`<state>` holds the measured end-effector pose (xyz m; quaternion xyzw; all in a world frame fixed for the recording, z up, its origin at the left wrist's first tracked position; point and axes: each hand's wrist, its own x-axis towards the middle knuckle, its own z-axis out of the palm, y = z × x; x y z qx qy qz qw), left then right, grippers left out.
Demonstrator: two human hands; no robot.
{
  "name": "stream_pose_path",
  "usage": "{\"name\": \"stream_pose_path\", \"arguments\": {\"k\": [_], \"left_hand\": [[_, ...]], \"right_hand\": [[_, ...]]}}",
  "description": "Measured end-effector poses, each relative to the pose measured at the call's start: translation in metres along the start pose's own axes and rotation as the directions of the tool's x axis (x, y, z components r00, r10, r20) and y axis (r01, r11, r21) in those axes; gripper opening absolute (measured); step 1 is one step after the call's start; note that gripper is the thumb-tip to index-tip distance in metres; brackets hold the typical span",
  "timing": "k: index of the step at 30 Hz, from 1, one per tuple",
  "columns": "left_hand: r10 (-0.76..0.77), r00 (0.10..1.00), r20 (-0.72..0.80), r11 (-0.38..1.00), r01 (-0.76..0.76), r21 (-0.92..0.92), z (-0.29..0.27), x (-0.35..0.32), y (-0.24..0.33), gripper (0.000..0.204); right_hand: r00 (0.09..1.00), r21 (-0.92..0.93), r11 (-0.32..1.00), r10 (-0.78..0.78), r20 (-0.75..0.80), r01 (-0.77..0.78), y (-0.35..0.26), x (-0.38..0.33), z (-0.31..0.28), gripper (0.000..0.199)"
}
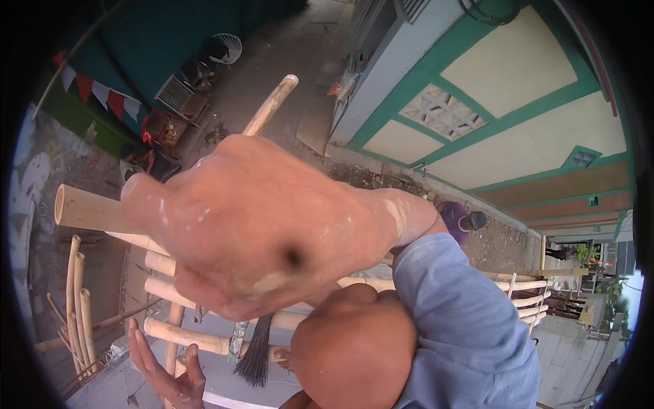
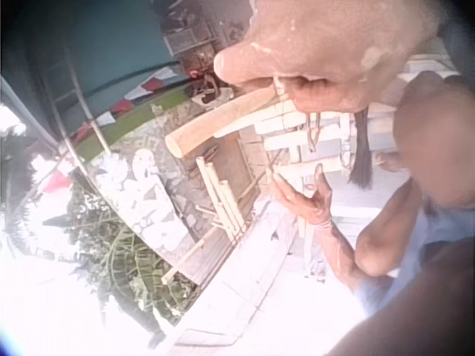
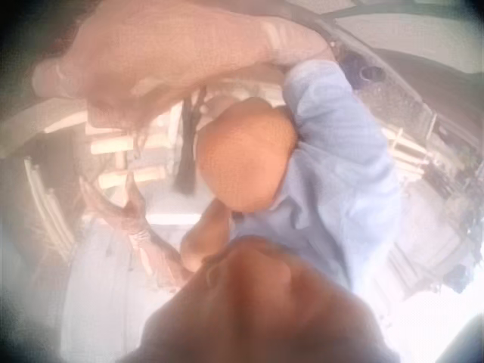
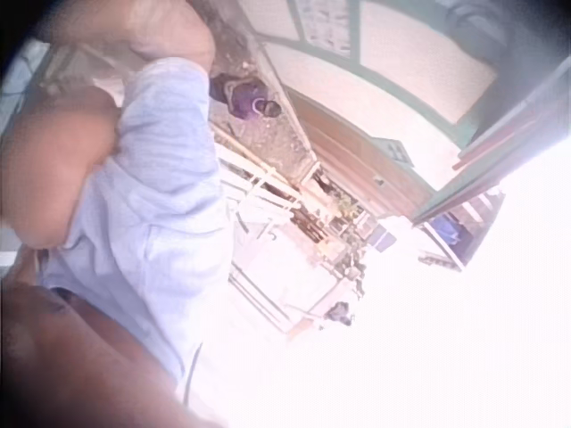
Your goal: The person uses wire and pliers to secure horizontal bamboo poles to a vertical support structure. They thread thin wire around the joints, tighten it using pliers, and cut the excess wire while sitting on the frame.
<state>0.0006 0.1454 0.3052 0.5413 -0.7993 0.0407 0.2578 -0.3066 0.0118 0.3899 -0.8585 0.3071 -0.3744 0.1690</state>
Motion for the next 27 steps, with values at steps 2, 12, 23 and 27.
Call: {"name": "stream_pose_path", "arguments": {"k": [2,12,23,27], "left_hand": [[-0.205,0.978,-0.038,0.979,0.205,0.010,-0.013,-0.002,-0.005,0.078],[-0.739,0.645,0.197,0.521,0.731,-0.440,0.020,-0.013,-0.018,0.072],[-0.739,0.603,0.301,0.321,0.708,-0.629,0.010,-0.002,-0.017,0.049],[-0.712,0.609,0.350,0.255,0.689,-0.678,0.013,0.002,-0.013,0.042]], "right_hand": [[0.989,0.215,0.967,-0.146,0.019,0.138,-0.014,-0.001,0.030,0.036],[0.956,0.749,0.595,-0.151,-0.253,0.292,-0.030,0.008,0.123,0.031],[0.940,0.994,0.062,0.336,0.060,-0.085,-0.007,0.016,0.126,0.018],[0.895,0.989,0.075,0.439,0.078,-0.124,0.007,0.009,0.146,0.014]]}}
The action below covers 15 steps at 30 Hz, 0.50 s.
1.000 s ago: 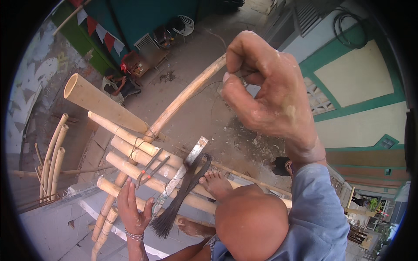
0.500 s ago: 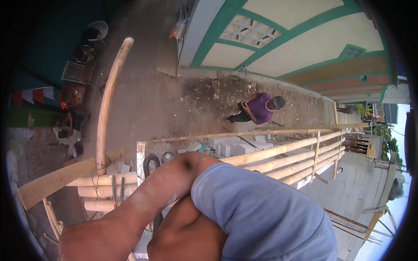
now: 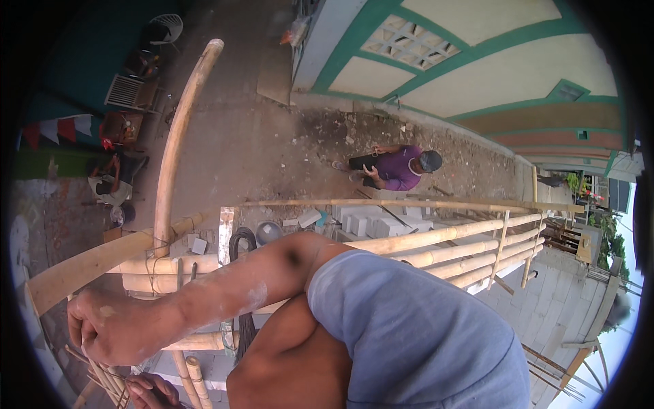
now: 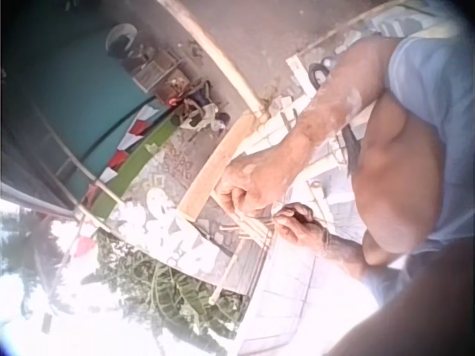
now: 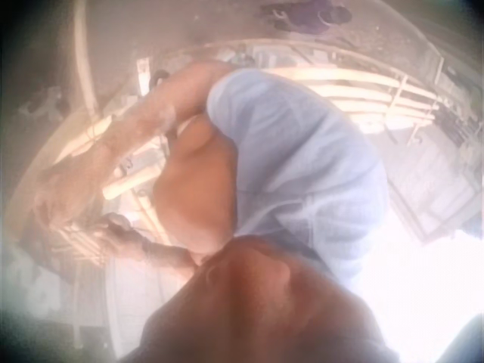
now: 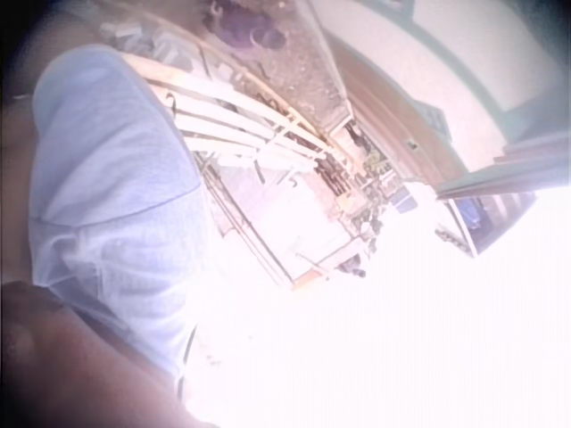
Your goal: The person uses wire and pliers to secure horizontal bamboo poles to a vertical support structure. They thread thin wire around the joints, tighten it using pliers, and cut the excess wire while sitting on the frame.
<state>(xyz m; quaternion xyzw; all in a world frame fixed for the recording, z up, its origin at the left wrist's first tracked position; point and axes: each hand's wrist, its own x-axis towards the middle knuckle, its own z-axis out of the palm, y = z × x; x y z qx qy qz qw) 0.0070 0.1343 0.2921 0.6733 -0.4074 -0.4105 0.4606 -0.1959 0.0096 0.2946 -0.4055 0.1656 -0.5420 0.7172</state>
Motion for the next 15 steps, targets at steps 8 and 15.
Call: {"name": "stream_pose_path", "arguments": {"k": [8,15], "left_hand": [[-0.039,0.999,-0.015,0.999,0.039,-0.014,0.039,-0.011,0.012,0.027],[-0.089,0.996,0.022,0.991,0.087,0.102,0.038,-0.011,-0.004,0.035]], "right_hand": [[0.979,0.212,0.963,0.186,-0.079,-0.166,0.019,-0.013,0.008,0.024],[0.948,0.182,0.951,0.279,-0.152,-0.251,0.043,-0.004,-0.002,0.026]]}}
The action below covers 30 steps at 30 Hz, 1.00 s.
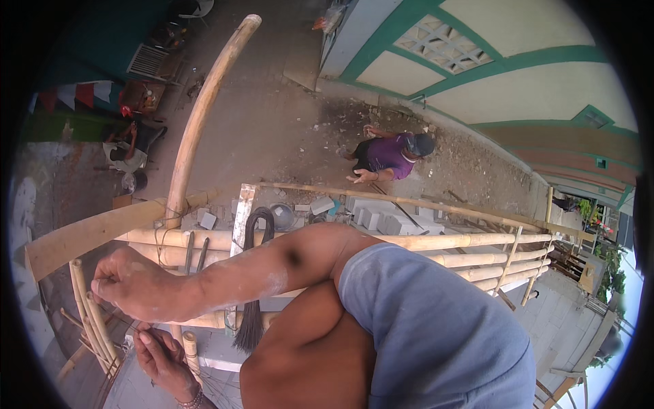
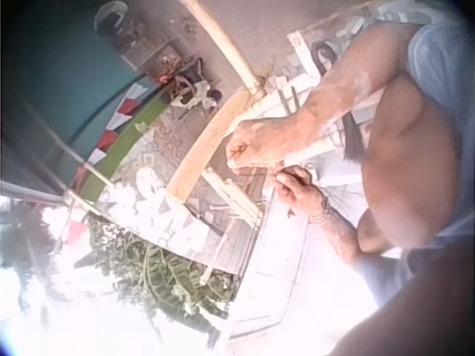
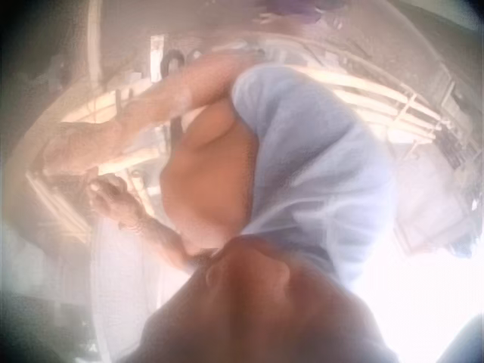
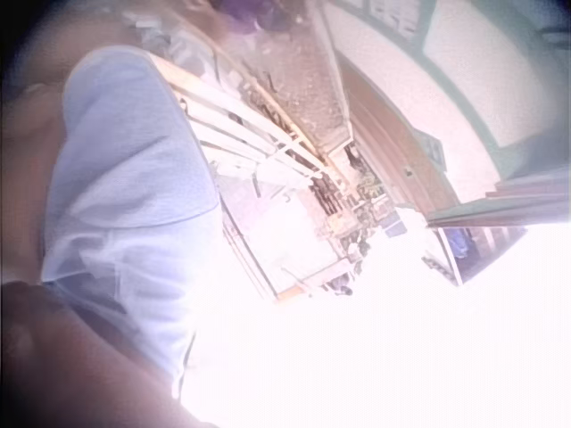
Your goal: The person uses wire and pliers to secure horizontal bamboo poles to a vertical support structure. They thread thin wire around the joints, tighten it using pliers, and cut the excess wire while sitting on the frame.
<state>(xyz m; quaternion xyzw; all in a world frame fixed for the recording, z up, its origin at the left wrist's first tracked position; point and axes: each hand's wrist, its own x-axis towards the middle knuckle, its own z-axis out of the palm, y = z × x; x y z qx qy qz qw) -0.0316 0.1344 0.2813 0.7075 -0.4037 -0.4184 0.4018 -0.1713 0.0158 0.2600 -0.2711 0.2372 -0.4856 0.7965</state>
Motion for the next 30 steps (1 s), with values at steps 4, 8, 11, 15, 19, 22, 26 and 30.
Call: {"name": "stream_pose_path", "arguments": {"k": [4,8,11,15,19,22,26,30], "left_hand": [[-0.055,0.982,0.180,0.994,0.035,0.108,0.005,0.007,0.000,0.039],[-0.080,0.970,0.228,0.983,0.039,0.182,0.005,0.013,-0.009,0.039],[-0.041,0.974,0.224,0.977,-0.008,0.215,0.001,0.010,-0.016,0.034],[0.005,0.966,0.259,0.960,-0.078,0.270,0.002,0.012,-0.025,0.030],[-0.103,0.961,0.255,0.988,0.069,0.142,0.006,0.009,-0.032,0.026],[-0.096,0.961,0.259,0.995,0.096,0.011,0.021,0.006,-0.042,0.028],[-0.096,0.948,0.302,0.983,0.139,-0.124,0.036,0.002,-0.047,0.031],[-0.214,0.910,0.355,0.874,0.341,-0.347,0.035,-0.006,-0.051,0.030]], "right_hand": [[0.998,0.199,0.979,0.050,-0.032,-0.042,-0.020,-0.003,-0.026,0.023],[0.983,0.186,0.983,0.020,-0.185,0.015,-0.033,0.004,-0.052,0.022],[0.972,0.091,0.991,-0.072,-0.223,0.094,-0.041,0.006,-0.065,0.025],[0.946,0.040,0.973,-0.210,-0.249,0.226,-0.047,0.015,-0.088,0.024],[0.947,0.075,0.975,-0.185,-0.262,0.211,-0.032,0.013,-0.064,0.045],[0.989,0.126,0.990,-0.051,-0.142,0.069,-0.008,0.000,-0.039,0.047],[0.991,-0.030,0.990,0.134,-0.019,-0.135,0.023,-0.022,-0.027,0.054],[0.965,0.033,0.972,0.226,0.130,-0.232,0.029,-0.027,-0.024,0.054]]}}
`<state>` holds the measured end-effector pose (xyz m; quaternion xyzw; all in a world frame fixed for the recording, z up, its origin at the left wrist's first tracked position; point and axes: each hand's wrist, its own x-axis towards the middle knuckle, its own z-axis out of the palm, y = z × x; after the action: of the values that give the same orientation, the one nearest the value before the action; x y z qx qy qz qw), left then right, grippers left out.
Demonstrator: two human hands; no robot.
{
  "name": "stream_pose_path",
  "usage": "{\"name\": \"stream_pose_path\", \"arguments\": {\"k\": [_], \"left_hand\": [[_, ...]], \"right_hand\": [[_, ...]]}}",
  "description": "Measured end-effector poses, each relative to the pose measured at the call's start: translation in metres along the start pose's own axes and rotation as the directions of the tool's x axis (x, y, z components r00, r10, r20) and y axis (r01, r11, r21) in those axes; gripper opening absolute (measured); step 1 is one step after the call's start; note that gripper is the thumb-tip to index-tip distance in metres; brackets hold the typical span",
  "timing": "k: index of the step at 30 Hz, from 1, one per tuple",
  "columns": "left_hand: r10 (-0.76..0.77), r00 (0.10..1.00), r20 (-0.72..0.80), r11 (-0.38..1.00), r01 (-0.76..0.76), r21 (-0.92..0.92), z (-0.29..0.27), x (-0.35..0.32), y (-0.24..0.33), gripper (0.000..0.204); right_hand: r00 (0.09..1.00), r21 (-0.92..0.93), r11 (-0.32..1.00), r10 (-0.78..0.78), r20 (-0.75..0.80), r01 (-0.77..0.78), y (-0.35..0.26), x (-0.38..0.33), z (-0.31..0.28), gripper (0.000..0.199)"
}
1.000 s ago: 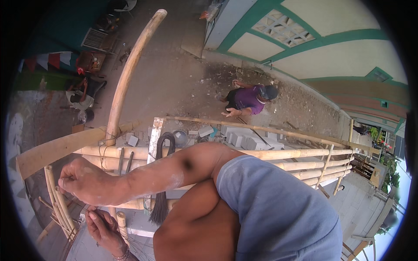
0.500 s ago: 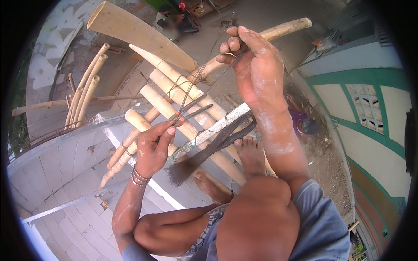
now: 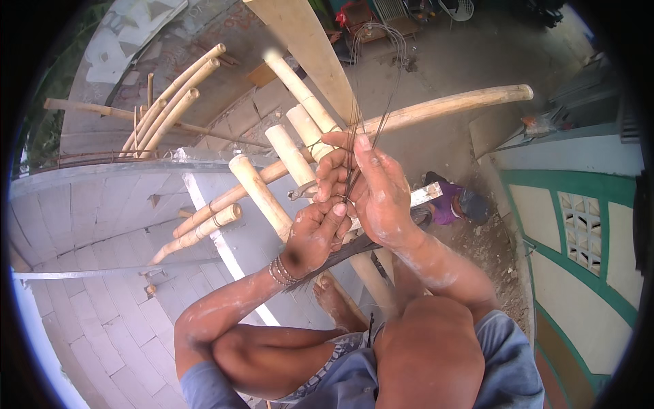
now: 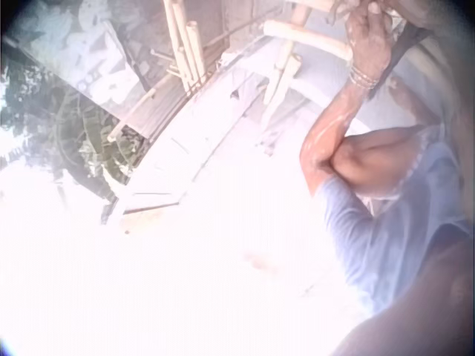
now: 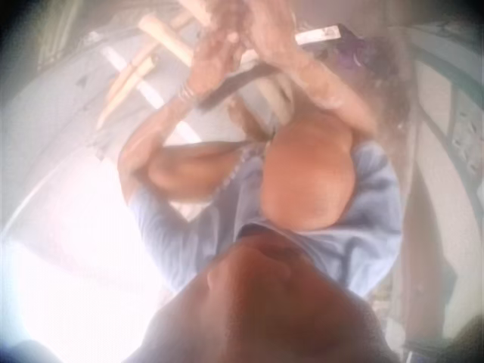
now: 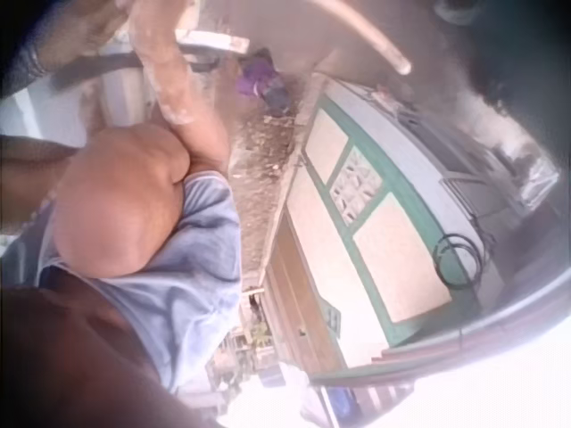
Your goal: The person uses wire and pliers to secure horizontal bamboo poles to a vertical support structure. They thread thin wire around the joints, tighten it using pliers, and cut the excess wire while sitting on the frame.
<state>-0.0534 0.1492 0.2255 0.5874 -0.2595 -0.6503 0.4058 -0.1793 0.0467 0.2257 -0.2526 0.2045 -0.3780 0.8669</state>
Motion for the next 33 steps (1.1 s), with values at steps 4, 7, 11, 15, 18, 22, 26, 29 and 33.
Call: {"name": "stream_pose_path", "arguments": {"k": [4,7,11,15,18,22,26,29,33], "left_hand": [[0.027,1.000,-0.011,0.994,-0.026,0.110,0.001,-0.005,0.002,0.032],[0.018,0.999,0.043,0.997,-0.021,0.075,-0.005,0.001,0.007,0.031],[0.159,0.986,0.054,0.961,-0.167,0.220,-0.014,0.001,-0.005,0.036],[0.398,0.917,0.034,0.910,-0.399,0.116,-0.014,0.004,0.021,0.063],[0.527,0.850,-0.002,0.846,-0.525,0.099,-0.003,0.004,0.056,0.062],[0.501,0.843,-0.198,0.866,-0.484,0.127,-0.036,-0.003,0.075,0.048],[0.512,0.830,-0.220,0.853,-0.521,0.019,-0.042,-0.004,0.088,0.039],[0.445,0.844,-0.301,0.884,-0.361,0.295,-0.059,-0.019,0.102,0.039],[0.624,0.744,-0.239,0.666,-0.346,0.661,-0.072,-0.029,0.114,0.036]], "right_hand": [[0.999,-0.058,0.997,-0.048,-0.004,0.048,-0.002,0.001,-0.004,0.049],[1.000,-0.007,1.000,0.009,-0.019,-0.009,-0.005,-0.003,-0.008,0.043],[0.998,-0.249,0.967,-0.060,-0.025,0.052,0.001,-0.005,-0.009,0.041],[0.994,-0.371,0.922,-0.108,0.028,0.110,0.002,-0.011,-0.006,0.045],[0.980,-0.670,0.715,-0.130,0.153,0.199,0.014,-0.010,-0.006,0.045],[0.974,-0.725,0.689,0.153,0.167,0.015,0.011,-0.015,0.013,0.049],[0.986,-0.706,0.708,0.119,0.115,-0.003,0.000,-0.007,0.006,0.049],[0.999,-0.773,0.634,0.002,0.043,0.032,-0.024,0.003,-0.006,0.046],[0.987,-0.701,0.705,-0.163,-0.013,0.107,-0.081,0.002,-0.040,0.021]]}}
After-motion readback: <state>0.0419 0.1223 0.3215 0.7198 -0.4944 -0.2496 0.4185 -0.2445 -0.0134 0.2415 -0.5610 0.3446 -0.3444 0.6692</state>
